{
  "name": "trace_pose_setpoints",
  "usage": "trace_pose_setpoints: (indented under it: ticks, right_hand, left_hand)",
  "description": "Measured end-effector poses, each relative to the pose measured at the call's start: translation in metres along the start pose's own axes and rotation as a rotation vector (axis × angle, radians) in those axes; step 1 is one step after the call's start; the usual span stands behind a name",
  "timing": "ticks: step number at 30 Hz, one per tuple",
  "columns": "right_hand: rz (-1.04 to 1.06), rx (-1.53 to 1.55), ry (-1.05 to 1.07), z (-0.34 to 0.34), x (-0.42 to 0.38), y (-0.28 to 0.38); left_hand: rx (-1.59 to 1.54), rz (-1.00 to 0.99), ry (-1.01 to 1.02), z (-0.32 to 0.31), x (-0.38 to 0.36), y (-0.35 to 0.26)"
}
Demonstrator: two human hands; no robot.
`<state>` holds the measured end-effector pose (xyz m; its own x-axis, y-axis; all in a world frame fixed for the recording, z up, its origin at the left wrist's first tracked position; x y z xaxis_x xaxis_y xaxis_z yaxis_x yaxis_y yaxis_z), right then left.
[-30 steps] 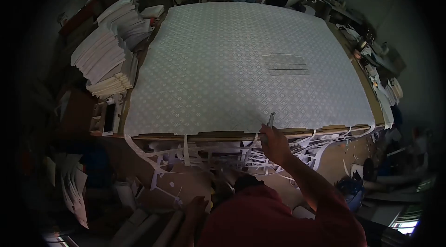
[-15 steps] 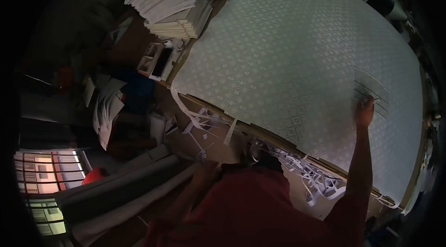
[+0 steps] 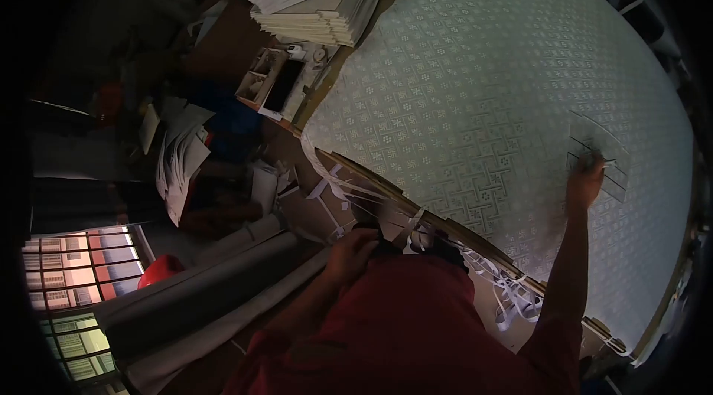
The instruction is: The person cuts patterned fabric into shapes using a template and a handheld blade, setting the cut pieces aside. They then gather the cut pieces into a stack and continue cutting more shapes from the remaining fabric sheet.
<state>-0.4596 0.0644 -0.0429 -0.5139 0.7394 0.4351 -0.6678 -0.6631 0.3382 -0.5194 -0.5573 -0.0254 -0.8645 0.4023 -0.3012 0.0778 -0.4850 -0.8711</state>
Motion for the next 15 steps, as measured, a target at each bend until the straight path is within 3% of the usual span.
trace_pose_setpoints:
  ticks: [8,9,11,13,15]
  right_hand:
    - [0.015,0.032,-0.007,0.03,-0.139,0.156]
    - [-0.007,0.027,-0.006,0.027,-0.152,0.173]
    - [-0.166,0.101,0.062,0.022,-0.176,0.227]
    - [-0.087,0.249,0.139,0.023,-0.192,0.3]
    - [-0.009,0.43,0.26,0.027,-0.206,0.359]
  left_hand:
    - [-0.107,-0.373,0.071,0.1,0.107,-0.028]
    - [-0.039,-0.5,0.033,0.116,0.121,-0.04]
    - [0.008,-0.636,0.023,0.136,0.152,-0.052]
    - [0.136,-0.791,-0.019,0.147,0.177,-0.062]
    - [0.172,-0.811,0.06,0.145,0.2,-0.057]
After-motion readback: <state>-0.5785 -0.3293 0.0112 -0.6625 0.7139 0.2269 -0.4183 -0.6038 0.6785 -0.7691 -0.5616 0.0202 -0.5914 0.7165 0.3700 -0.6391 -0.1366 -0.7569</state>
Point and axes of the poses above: each hand's wrist, its own x-axis towards the middle knuckle, its own z-axis out of the back of the hand, y = z × x, the point moved 6 cm from there along x, towards the middle knuckle, and after that the axes turned 6 degrees about -x, right-handed, at the moved point
